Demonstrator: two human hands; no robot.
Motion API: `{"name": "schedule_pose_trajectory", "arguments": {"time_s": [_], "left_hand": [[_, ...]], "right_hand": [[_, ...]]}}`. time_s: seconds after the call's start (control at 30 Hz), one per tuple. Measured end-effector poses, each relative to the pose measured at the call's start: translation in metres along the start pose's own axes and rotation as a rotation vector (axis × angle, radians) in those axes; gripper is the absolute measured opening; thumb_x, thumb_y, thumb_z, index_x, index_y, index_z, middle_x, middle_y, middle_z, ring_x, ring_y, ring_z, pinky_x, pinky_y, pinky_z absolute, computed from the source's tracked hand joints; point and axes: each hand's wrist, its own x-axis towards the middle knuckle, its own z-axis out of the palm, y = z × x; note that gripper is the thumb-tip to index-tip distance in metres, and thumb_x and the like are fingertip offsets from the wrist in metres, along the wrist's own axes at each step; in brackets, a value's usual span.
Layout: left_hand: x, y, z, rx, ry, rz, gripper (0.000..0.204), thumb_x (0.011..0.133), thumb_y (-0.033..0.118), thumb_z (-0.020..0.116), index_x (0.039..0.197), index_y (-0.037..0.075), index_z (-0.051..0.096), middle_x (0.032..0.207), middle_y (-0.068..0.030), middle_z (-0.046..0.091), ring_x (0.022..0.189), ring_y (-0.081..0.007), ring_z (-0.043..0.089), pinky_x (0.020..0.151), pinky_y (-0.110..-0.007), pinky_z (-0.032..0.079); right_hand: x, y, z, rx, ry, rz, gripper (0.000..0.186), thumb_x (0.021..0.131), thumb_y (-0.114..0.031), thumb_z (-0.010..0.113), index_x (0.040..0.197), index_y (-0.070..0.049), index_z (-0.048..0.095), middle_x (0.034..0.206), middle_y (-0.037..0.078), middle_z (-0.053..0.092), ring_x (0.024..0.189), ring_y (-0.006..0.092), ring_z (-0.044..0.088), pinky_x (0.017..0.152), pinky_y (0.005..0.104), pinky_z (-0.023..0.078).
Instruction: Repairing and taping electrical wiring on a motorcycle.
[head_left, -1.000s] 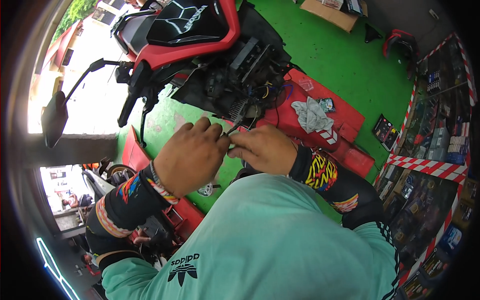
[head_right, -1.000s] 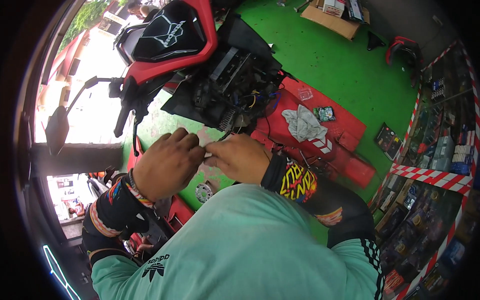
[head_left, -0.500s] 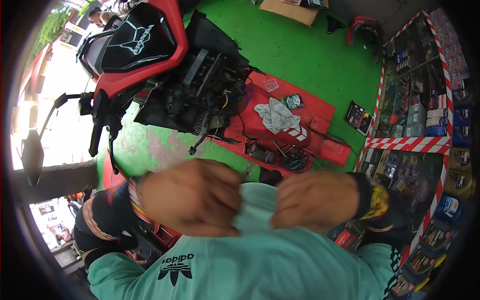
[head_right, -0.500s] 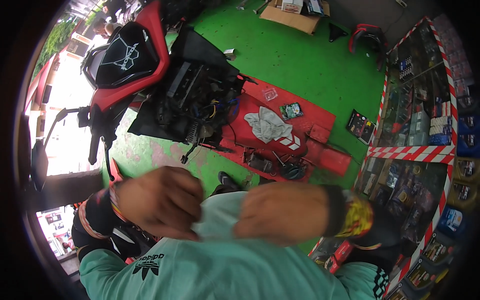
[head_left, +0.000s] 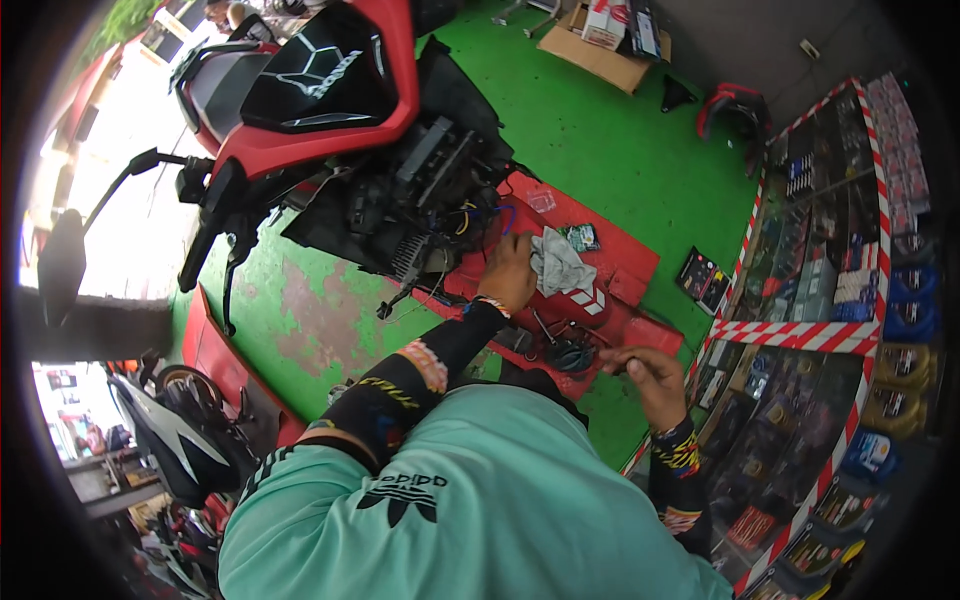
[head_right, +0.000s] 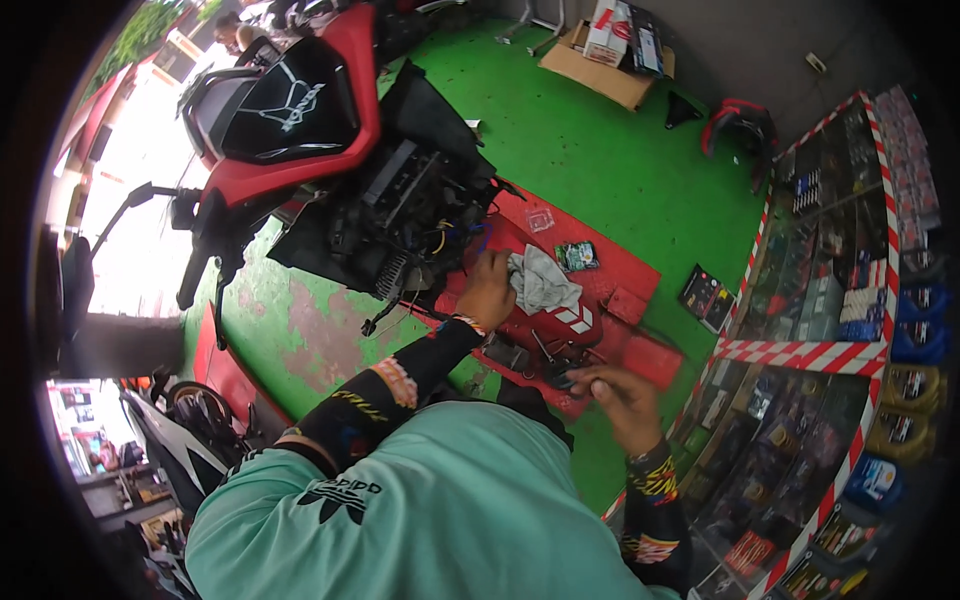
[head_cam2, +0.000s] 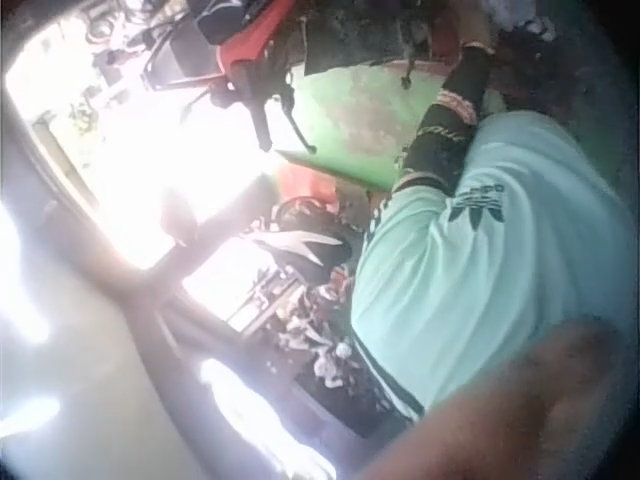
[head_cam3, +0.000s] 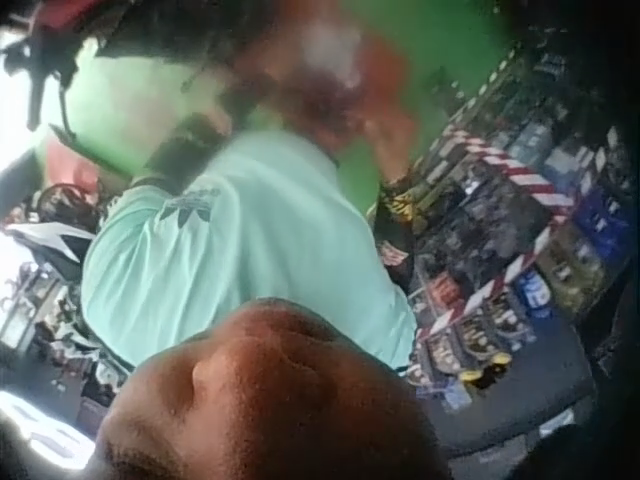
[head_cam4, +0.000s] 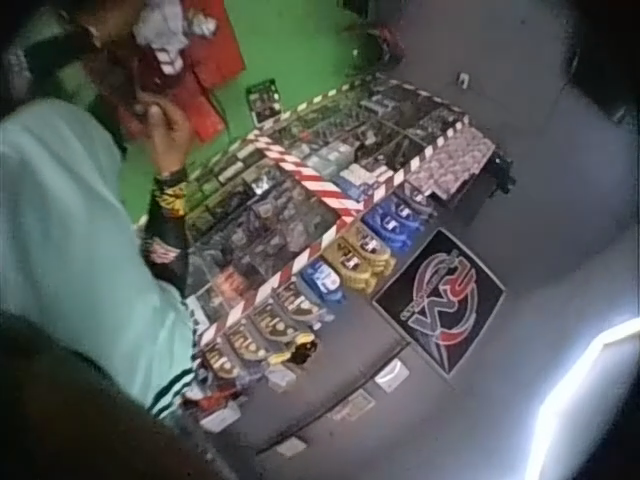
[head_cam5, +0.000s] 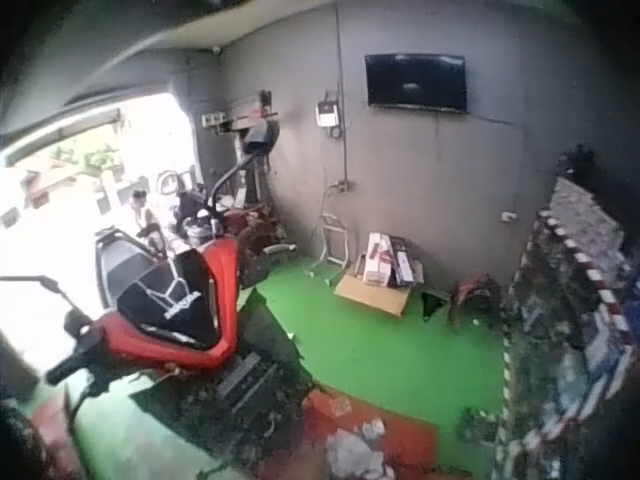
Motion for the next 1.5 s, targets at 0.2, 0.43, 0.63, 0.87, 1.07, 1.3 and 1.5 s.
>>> {"name": "schedule_pose_trajectory", "arguments": {"time_s": [0.2,0.43,0.63,0.87,1.07,1.3,1.5], "left_hand": [[0.002,-0.019,0.005,0.222,-0.024,0.186,0.057,0.08,0.0,0.064,0.135,0.007,0.052,0.133,-0.0221,0.051,0.126,-0.044,0.051,0.105,-0.046,0.046],[-0.058,0.059,-0.13,-0.289,0.061,0.114,0.023,0.089,0.008,0.069,0.111,0.002,0.069,0.098,-0.0127,0.07,0.097,-0.0331,0.068,0.091,-0.039,0.054],[-0.055,-0.006,-0.166,-0.476,0.295,-0.431,0.029,0.093,0.011,0.066,0.117,-0.005,0.069,0.099,-0.0155,0.073,0.087,-0.0245,0.07,0.079,-0.036,0.055],[-0.032,-0.037,-0.135,-0.975,0.018,-0.575,0.04,0.098,0.01,0.067,0.13,-0.013,0.06,0.115,-0.0127,0.072,0.094,-0.0124,0.068,0.083,-0.026,0.055],[-0.027,-0.041,-0.118,-1.235,0.17,-0.547,0.036,0.099,0.01,0.068,0.127,-0.011,0.063,0.108,-0.0109,0.074,0.091,-0.0127,0.071,0.083,-0.025,0.056],[-0.027,-0.027,-0.093,-1.101,0.428,-0.494,0.034,0.098,0.013,0.069,0.124,-0.009,0.067,0.093,-0.0059,0.074,0.079,-0.0067,0.065,0.07,-0.021,0.051],[-0.021,-0.017,-0.088,-1.135,0.423,-0.541,0.036,0.098,0.014,0.07,0.126,-0.008,0.066,0.092,-0.0059,0.074,0.079,-0.0075,0.065,0.07,-0.022,0.052]], "right_hand": [[0.01,0.016,0.023,0.004,0.092,0.054,0.028,0.104,-0.021,0.059,0.111,0.005,0.067,0.1,0.017,0.075,0.088,0.0243,0.072,0.085,0.0383,0.057],[0.092,0.002,0.066,-0.024,0.026,0.181,0.026,0.105,-0.016,0.059,0.118,0.005,0.065,0.1,0.011,0.073,0.09,0.0163,0.069,0.082,0.0307,0.057],[0.187,0.011,0.128,-0.465,-0.176,-0.117,0.02,0.098,-0.012,0.064,0.109,0.004,0.07,0.1,0.013,0.074,0.09,0.019,0.071,0.081,0.0308,0.056],[0.224,0.049,0.152,-0.724,-0.047,-0.466,0.018,0.092,-0.008,0.066,0.106,0.003,0.073,0.107,0.019,0.073,0.097,0.0351,0.072,0.085,0.0385,0.056],[0.23,0.068,0.152,-0.434,-0.072,-0.149,0.019,0.097,-0.008,0.065,0.109,0.004,0.073,0.101,0.013,0.073,0.091,0.0213,0.071,0.079,0.0306,0.055],[0.226,0.066,0.155,-0.56,-0.025,-0.524,0.018,0.095,-0.005,0.067,0.111,0.004,0.073,0.105,0.014,0.072,0.097,0.0226,0.07,0.081,0.03,0.056],[0.235,0.085,0.135,-0.411,-0.088,-0.262,0.022,0.099,-0.005,0.063,0.116,0.007,0.07,0.106,0.012,0.071,0.087,0.0164,0.07,0.073,0.0261,0.056]]}}
